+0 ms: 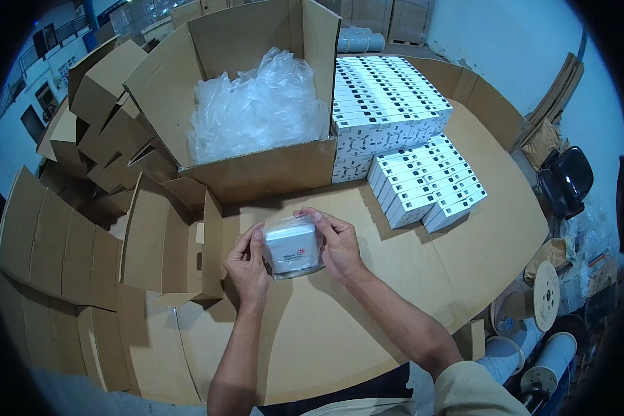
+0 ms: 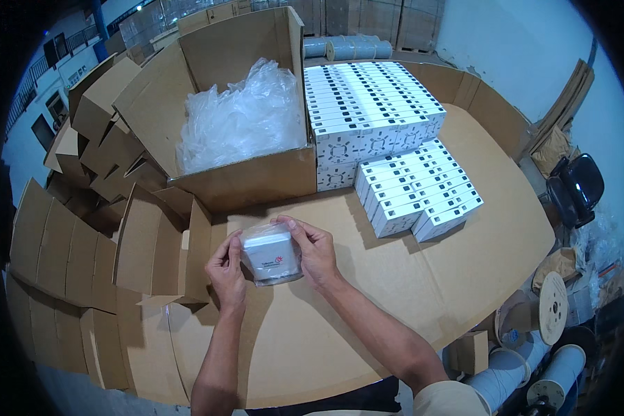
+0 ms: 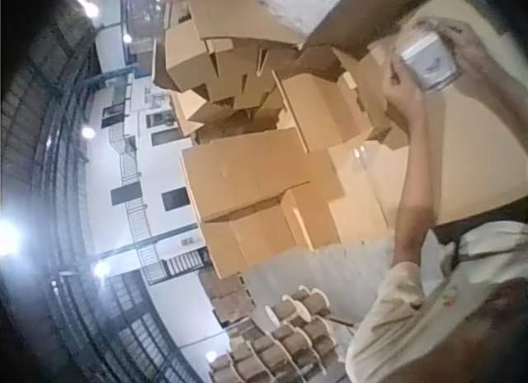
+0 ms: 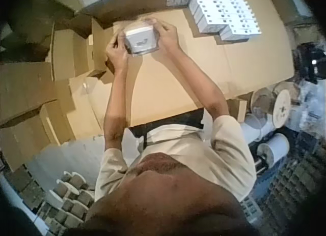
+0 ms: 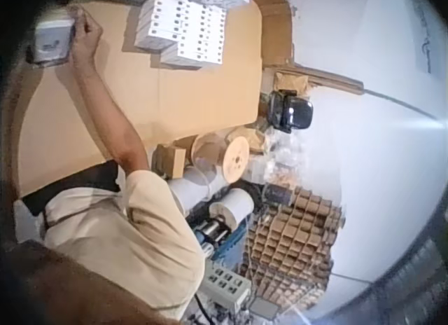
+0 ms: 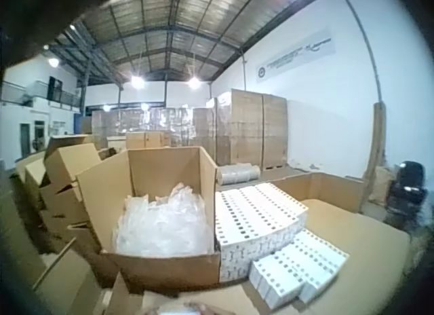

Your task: Packing small white boxes into plastic bags and placing them into cardboard shipping boxes.

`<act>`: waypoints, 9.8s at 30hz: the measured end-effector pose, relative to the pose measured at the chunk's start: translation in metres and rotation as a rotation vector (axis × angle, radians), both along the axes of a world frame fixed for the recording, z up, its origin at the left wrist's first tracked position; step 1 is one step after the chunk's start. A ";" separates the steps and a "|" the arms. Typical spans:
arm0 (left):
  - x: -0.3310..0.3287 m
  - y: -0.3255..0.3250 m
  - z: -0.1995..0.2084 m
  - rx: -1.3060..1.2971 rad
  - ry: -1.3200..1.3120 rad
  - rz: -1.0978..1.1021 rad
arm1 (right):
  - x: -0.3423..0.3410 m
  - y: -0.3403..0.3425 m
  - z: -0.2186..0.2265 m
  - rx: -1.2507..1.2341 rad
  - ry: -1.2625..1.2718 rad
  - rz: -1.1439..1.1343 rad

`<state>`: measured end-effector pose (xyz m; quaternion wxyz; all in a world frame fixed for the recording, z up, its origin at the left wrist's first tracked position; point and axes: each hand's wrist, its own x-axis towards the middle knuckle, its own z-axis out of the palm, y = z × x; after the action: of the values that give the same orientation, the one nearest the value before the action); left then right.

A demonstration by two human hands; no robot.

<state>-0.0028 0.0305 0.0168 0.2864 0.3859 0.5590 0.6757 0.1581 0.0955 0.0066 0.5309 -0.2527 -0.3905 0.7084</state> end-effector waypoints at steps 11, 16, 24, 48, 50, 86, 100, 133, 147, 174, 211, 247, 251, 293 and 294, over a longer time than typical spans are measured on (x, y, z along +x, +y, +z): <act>-0.004 -0.002 0.002 0.095 -0.103 -0.008 | 0.008 0.001 0.014 0.062 0.029 0.043; -0.004 0.000 -0.003 0.119 -0.236 0.022 | 0.011 0.006 0.020 0.114 -0.006 0.085; -0.015 0.006 -0.022 0.222 -0.450 -0.088 | 0.023 0.014 0.014 0.342 -0.425 0.216; -0.008 -0.003 0.026 -0.017 0.276 -0.225 | 0.031 0.010 0.035 0.339 -0.534 0.113; -0.006 -0.002 0.021 -0.024 0.230 -0.213 | 0.031 0.010 0.032 0.364 -0.535 0.084; -0.003 0.011 -0.003 0.051 -0.157 -0.144 | 0.051 0.025 0.027 0.597 -0.394 0.251; -0.001 0.010 -0.001 0.065 -0.129 -0.151 | 0.041 0.014 0.030 0.293 -0.553 0.220; 0.001 0.006 0.003 0.048 0.266 -0.249 | 0.041 0.017 0.034 0.479 -0.585 0.150; -0.005 0.011 -0.007 -0.067 0.026 -0.337 | 0.044 0.022 0.053 0.972 -0.952 0.004; -0.043 -0.179 0.002 -0.284 0.815 -0.060 | -0.152 0.050 0.070 0.713 -0.382 -0.045; -0.049 -0.174 0.002 -0.226 0.796 -0.061 | -0.174 0.053 0.078 1.182 -0.802 -0.322; -0.045 -0.173 0.003 -0.258 0.815 -0.066 | -0.169 0.036 0.039 0.921 -1.177 0.082; -0.042 -0.169 0.002 -0.217 0.812 -0.075 | -0.151 0.041 0.051 0.845 -1.134 0.293; -0.013 0.021 -0.004 -0.231 1.080 -0.292 | 0.275 -0.033 0.024 0.761 -1.679 -0.816; -0.013 0.022 -0.004 -0.232 1.081 -0.295 | 0.276 -0.035 0.026 0.768 -1.652 -0.836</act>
<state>-0.0158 0.0522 0.0126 0.0915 0.7166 0.6368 0.2696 0.4336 0.0606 0.0321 0.3451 -0.5940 -0.7188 -0.1068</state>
